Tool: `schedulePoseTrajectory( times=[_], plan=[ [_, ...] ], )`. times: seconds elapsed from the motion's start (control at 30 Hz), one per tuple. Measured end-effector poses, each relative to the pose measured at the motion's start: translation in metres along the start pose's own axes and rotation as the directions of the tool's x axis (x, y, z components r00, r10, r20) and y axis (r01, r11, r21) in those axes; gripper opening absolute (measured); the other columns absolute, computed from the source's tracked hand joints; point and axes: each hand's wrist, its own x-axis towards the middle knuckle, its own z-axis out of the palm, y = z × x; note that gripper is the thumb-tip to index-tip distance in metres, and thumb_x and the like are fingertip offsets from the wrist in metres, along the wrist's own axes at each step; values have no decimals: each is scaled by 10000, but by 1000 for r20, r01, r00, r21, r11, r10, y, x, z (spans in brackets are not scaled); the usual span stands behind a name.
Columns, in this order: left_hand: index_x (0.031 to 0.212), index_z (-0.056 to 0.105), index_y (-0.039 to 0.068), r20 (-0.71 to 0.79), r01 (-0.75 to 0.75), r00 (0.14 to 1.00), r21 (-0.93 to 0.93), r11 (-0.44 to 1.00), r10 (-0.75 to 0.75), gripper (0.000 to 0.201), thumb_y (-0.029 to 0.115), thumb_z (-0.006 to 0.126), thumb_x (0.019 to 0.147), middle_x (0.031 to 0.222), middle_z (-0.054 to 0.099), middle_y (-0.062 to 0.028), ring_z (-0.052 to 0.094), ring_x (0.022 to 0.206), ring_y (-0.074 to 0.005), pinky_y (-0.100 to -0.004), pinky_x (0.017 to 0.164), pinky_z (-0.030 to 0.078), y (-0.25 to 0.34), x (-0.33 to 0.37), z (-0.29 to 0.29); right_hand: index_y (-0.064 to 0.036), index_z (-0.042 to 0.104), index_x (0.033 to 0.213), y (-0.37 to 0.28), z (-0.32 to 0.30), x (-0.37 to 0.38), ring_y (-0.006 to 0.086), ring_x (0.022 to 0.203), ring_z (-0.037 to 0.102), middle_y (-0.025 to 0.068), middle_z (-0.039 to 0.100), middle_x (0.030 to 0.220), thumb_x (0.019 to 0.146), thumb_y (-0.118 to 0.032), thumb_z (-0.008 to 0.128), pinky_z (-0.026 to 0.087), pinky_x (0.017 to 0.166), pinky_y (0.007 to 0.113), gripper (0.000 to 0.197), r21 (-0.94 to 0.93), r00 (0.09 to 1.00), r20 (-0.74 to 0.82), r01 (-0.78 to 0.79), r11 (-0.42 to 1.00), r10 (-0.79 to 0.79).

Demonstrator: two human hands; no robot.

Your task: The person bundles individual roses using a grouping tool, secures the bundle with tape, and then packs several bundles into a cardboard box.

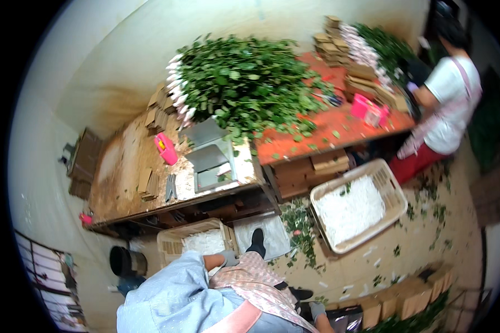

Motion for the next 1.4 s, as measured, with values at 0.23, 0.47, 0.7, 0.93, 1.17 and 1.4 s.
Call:
schedulePoseTrajectory(
  times=[0.23, 0.47, 0.7, 0.93, 1.17, 1.4],
  plan=[
    [1222, 712, 103, -94, 12, 994, -353, 935, -49, 518, 475, 526, 914, 1255, 685, -189, 645, 1148, -388, -432, 1001, 499, -96, -19, -64, -9, 738, 886, -232, 37, 124, 217, 680, 679, 131, 729, 792, 893, -259, 606, 530, 657, 368, 283, -395, 991, -43, 103, 913, -131],
    [1201, 722, 100, -216, -24, 970, -527, 850, -107, 440, 407, 564, 928, 1233, 704, -160, 663, 1137, -352, -407, 1014, 506, -155, -41, -98, -22, 704, 1153, -620, 191, 10, 323, 1036, 698, 199, 719, 1096, 973, -182, 614, 532, 911, 392, 257, -260, 543, 15, 813, 521, -840],
    [1210, 714, 67, -169, -43, 982, -630, 775, -83, 357, 279, 589, 953, 1199, 713, -175, 675, 1117, -337, -394, 996, 507, -170, -24, -46, -20, 694, 1118, -812, 240, 48, 363, 972, 697, 187, 716, 1086, 973, -215, 605, 554, 835, 416, 259, -282, 383, 125, 898, 337, -915],
    [1209, 710, 60, -32, 111, 984, -650, 751, -173, 352, 272, 586, 956, 1184, 713, -183, 674, 1113, -342, -397, 990, 508, -157, -94, -81, -22, 720, 931, -781, 253, -13, 260, 772, 676, 143, 690, 816, 951, -237, 649, 532, 721, 373, 227, -127, 573, 169, 820, 558, -802],
    [1208, 706, 53, -14, 114, 990, -477, 872, -137, 348, 264, 584, 960, 1169, 713, -190, 673, 1108, -346, -400, 985, 509, -183, -66, -204, -15, 669, 846, -635, 143, 97, 254, 673, 615, 128, 658, 739, 1017, -290, 585, 523, 690, 354, 334, 4, 757, -425, 551, 835, -497],
    [1206, 702, 45, -8, 180, 980, -401, 898, -200, 344, 257, 581, 963, 1155, 712, -198, 672, 1104, -351, -402, 979, 510, -184, -60, -243, 20, 532, 1274, -646, 179, 256, 402, 1197, 607, 284, 613, 1282, 885, -419, 689, 484, 984, 453, 607, 233, 930, -368, 98, 968, -5]
  ],
)
